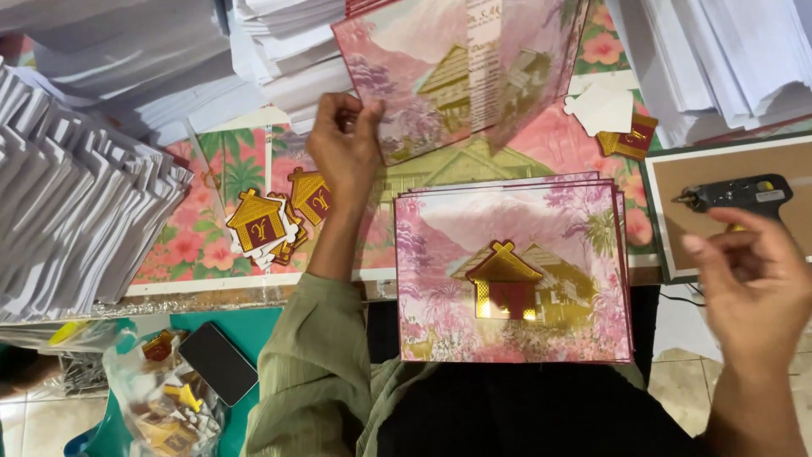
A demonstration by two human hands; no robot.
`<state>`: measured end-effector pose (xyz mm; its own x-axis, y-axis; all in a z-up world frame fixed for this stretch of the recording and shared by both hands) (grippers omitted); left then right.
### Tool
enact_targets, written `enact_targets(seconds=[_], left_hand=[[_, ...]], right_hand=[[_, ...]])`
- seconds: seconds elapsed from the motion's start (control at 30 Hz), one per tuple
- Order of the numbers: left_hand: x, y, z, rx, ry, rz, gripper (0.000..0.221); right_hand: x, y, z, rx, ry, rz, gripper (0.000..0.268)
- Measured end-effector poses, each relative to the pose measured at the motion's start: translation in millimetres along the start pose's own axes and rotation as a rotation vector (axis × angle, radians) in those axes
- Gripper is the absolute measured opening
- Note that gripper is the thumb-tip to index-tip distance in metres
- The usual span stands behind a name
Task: Assembling decorative cards by applying hot glue and attaching house-shaped cutouts.
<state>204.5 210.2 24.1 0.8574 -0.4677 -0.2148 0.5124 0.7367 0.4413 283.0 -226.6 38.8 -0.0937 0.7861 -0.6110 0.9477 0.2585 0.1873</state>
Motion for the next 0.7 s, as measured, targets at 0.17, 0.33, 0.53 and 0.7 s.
enact_targets(seconds=[0.17,0.33,0.53,0.7], left_hand=[[-58,-9,97,0.495,-0.159,0.121,0.011],[-89,-66,96,0.071,-0.319,0.066,0.009],[-54,-153,47,-0.378,-0.436,-0.163,0.028],[-52,-159,80,-0.042,0.057,-0.257,0.039]], right_hand=[[-27,21,105,0.024,-0.011,0.181,0.032],[-20,31,108,0.029,-0.544,0.104,0.053],[-14,32,130,0.051,-0.6,0.095,0.034],[-17,35,121,0.08,-0.327,0.078,0.051]])
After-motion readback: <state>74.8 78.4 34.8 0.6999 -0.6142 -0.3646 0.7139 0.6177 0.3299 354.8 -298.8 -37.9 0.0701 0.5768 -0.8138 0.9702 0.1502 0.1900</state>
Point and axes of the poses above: each hand's wrist, its own y-axis towards the middle knuckle, its own x-axis out of the palm, z = x × y, the point moved 10 cm from there along y, towards the middle knuckle, and after that the axes turned 8 degrees about x, right-handed, at the moved point
